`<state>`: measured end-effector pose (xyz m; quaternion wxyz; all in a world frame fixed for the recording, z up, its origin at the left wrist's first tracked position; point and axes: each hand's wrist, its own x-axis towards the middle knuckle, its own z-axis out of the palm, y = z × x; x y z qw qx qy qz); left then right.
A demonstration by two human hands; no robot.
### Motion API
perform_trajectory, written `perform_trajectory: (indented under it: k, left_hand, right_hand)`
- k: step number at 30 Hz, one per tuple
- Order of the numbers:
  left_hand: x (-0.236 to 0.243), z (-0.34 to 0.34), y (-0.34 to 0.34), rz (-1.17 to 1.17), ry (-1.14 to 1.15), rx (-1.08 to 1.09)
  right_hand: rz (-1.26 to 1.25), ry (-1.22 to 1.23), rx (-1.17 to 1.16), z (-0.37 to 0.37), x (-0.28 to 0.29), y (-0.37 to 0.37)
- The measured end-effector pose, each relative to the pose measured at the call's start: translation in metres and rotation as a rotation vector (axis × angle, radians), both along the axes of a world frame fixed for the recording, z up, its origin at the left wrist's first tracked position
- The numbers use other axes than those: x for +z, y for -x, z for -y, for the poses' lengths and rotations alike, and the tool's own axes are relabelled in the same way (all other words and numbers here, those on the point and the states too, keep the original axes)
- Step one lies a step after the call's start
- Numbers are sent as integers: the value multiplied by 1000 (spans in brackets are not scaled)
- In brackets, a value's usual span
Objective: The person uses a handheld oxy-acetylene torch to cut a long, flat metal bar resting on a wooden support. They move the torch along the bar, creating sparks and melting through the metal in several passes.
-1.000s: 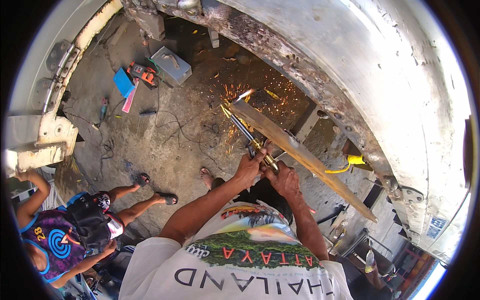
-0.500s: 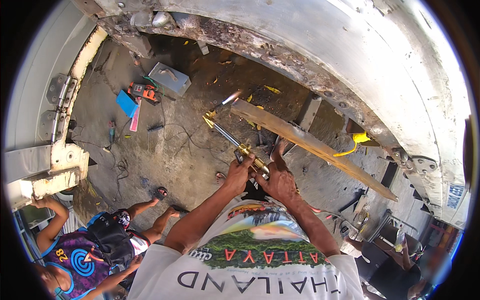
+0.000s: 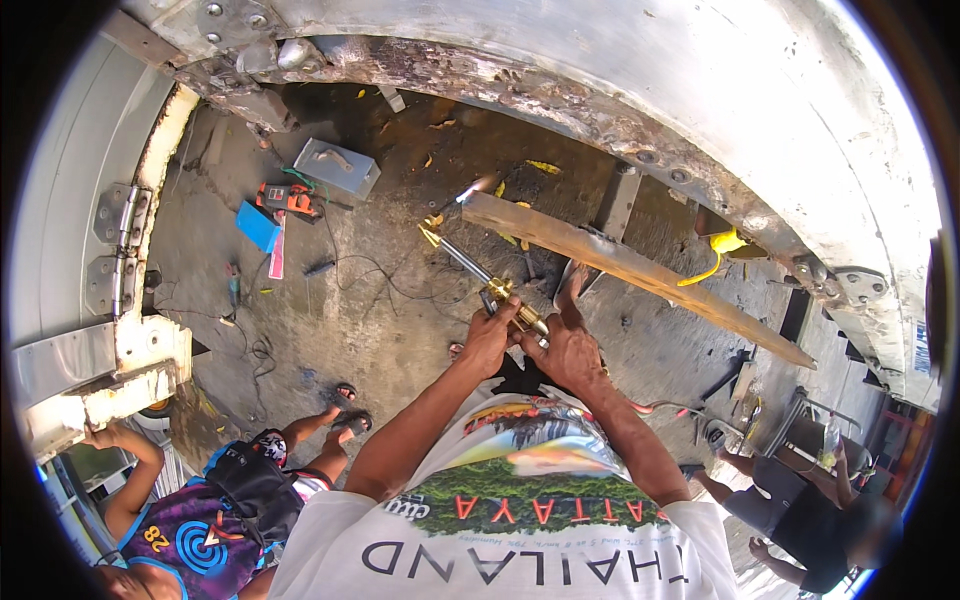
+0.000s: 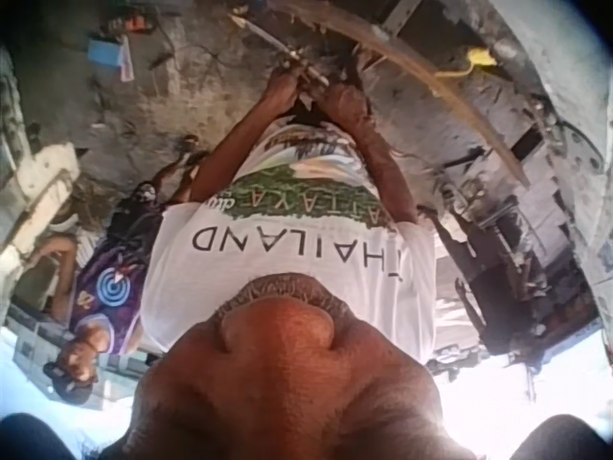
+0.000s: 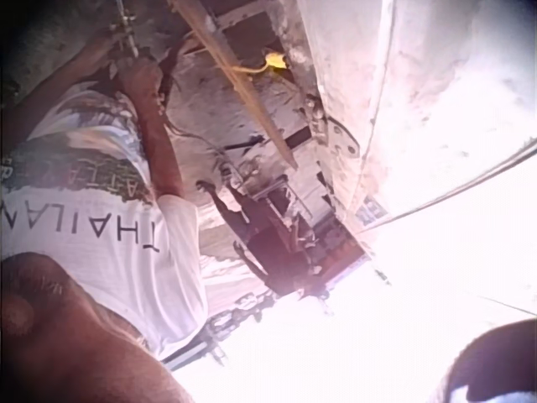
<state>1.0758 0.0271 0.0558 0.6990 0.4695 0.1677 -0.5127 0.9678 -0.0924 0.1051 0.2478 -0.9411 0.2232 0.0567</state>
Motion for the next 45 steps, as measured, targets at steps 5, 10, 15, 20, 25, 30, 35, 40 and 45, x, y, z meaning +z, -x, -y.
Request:
perform_trajectory:
  k: [5,10,15,20,25,30,35,40,45]
  left_hand:
    - [-6,-1,-3,0,-15,-21]
    - [-7,0,-4,0,-2,-33]
    - [-5,2,-5,3,-23,-54]
    - [-6,3,-6,-1,-42,-67]
    - [-5,6,-7,0,-55,-66]
    - [-14,5,-6,3,-40,-55]
    - [-9,8,-6,7,-54,-44]
    - [-6,11,-6,7,-36,-38]
    - [-5,12,-8,15,-50,-59]
  right_hand:
    - [-12,-18,-15,-2,1,-2]
    - [11,-12,-9,-2,0,-1]
    - [-34,-4,-29,-1,-4,0]
    - [-32,-35,-20,1,-7,-1]
    - [-42,-53,-45,2,-11,1]
    - [-47,-60,-54,1,-7,-2]
    - [-23,-55,-60,3,-13,0]
    - [-2,-57,-71,5,-14,0]
    - [-23,-94,-99,6,-12,-3]
